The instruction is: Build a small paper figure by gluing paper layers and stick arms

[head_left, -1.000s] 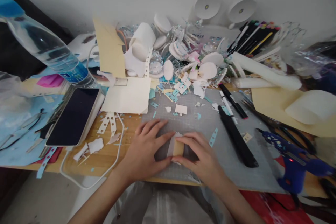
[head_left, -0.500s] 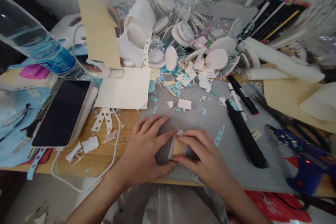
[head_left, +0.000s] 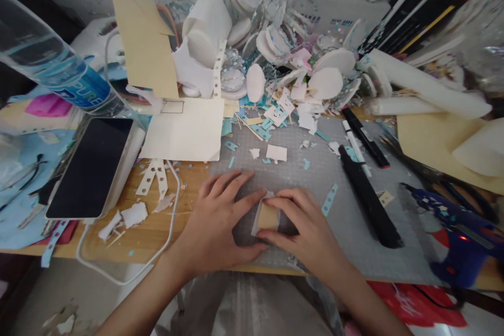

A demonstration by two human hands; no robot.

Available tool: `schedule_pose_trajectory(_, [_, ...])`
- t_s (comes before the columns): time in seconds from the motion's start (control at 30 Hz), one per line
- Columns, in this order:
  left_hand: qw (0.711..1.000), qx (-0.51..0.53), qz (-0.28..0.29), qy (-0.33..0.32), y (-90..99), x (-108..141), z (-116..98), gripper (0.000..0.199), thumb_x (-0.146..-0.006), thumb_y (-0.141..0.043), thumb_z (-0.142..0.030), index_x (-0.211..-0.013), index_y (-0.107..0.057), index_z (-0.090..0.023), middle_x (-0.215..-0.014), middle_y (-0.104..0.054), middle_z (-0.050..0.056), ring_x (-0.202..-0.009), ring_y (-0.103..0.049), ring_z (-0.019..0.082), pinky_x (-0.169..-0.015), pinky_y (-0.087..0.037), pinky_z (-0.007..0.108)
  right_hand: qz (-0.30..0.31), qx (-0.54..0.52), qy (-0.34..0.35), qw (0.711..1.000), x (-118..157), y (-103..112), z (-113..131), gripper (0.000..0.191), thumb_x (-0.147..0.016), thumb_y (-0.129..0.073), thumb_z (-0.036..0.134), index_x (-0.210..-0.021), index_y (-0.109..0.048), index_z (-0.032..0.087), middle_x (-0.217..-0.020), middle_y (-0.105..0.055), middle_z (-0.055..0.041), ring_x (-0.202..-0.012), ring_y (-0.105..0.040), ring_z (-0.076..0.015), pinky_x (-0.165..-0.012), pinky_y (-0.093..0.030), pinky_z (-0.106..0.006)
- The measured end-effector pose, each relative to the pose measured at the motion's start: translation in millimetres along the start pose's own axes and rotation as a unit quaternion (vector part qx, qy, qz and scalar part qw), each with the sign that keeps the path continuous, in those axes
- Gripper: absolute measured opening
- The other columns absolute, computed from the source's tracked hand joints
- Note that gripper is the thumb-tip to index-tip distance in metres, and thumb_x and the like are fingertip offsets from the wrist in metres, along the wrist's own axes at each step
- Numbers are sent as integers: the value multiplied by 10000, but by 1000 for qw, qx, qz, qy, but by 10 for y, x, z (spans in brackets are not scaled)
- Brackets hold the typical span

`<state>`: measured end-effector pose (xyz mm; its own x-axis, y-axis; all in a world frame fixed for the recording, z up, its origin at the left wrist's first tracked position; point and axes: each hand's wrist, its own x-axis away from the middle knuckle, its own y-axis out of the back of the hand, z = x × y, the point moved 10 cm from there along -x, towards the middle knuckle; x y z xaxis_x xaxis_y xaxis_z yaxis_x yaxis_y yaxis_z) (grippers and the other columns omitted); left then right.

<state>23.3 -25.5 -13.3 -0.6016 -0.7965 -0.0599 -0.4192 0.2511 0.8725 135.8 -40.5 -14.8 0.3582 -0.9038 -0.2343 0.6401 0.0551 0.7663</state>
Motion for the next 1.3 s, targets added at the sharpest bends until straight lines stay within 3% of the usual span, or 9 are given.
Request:
schedule_pose_trajectory(0.17, [1000,-6,-3,0,0,7,-3,698,-702,-726,-499,-1339,-566,-265,-1495,-459,124,-1370,-367,365,-1084,-246,537,6,-32,-6,999,38,38,-24,426,-860,-681,470,-1185,-564,221,-1072,-568,-77,-998,-563,-241,-848,-493,-390])
schedule_pose_trajectory(0.27, [1000,-5,-1,0,0,13,-3,708,-708,-720,-537,-1345,-564,-271,-1499,-454,120,-1376,-359,365,-1087,-242,536,-17,-68,-5,998,85,138,-30,237,-941,-584,286,-1171,-572,230,-1057,-539,-62,-997,-548,-208,-846,-476,-351])
schedule_pose_trajectory(0.33, [1000,-4,4,4,-2,13,1,711,-707,-719,-551,-1343,-567,-272,-1499,-455,116,-1374,-361,363,-1087,-243,534,-33,-70,18,997,110,195,25,224,-933,-536,158,-1139,-595,222,-989,-529,-48,-920,-530,-186,-792,-460,-332])
schedule_pose_trajectory(0.43, [1000,-5,9,12,-2,11,11,703,-703,-725,-532,-1340,-571,-276,-1504,-453,105,-1377,-360,354,-1094,-234,525,-21,-39,55,998,121,173,142,221,-885,-546,96,-1067,-634,186,-919,-532,-50,-830,-482,-183,-722,-424,-336])
schedule_pose_trajectory(0.8, [1000,-8,6,11,-11,-8,10,708,-682,-745,-492,-1335,-578,-276,-1506,-455,95,-1378,-362,342,-1097,-236,510,11,31,89,995,115,62,271,161,-859,-544,98,-979,-648,125,-829,-570,-65,-771,-446,-207,-697,-364,-385])
schedule_pose_trajectory(0.97, [1000,-5,9,17,-7,2,6,714,-668,-758,-480,-1329,-583,-274,-1500,-462,98,-1375,-366,345,-1099,-234,508,14,45,77,996,113,50,243,306,-869,-545,135,-1170,-600,119,-908,-546,-87,-808,-457,-229,-719,-390,-400])
schedule_pose_trajectory(1.07, [1000,-7,7,17,-2,6,8,702,-683,-747,-487,-1330,-581,-272,-1501,-460,101,-1378,-362,343,-1101,-228,511,26,47,67,996,115,17,213,286,-874,-549,146,-1155,-601,133,-904,-539,-83,-808,-457,-232,-714,-394,-400])
schedule_pose_trajectory(1.3, [1000,-13,8,17,-9,0,16,662,-728,-713,-508,-1337,-569,-289,-1506,-452,92,-1383,-354,332,-1100,-232,509,-15,-6,62,998,131,98,162,188,-883,-554,89,-1054,-586,160,-901,-529,-56,-820,-473,-197,-734,-397,-367])
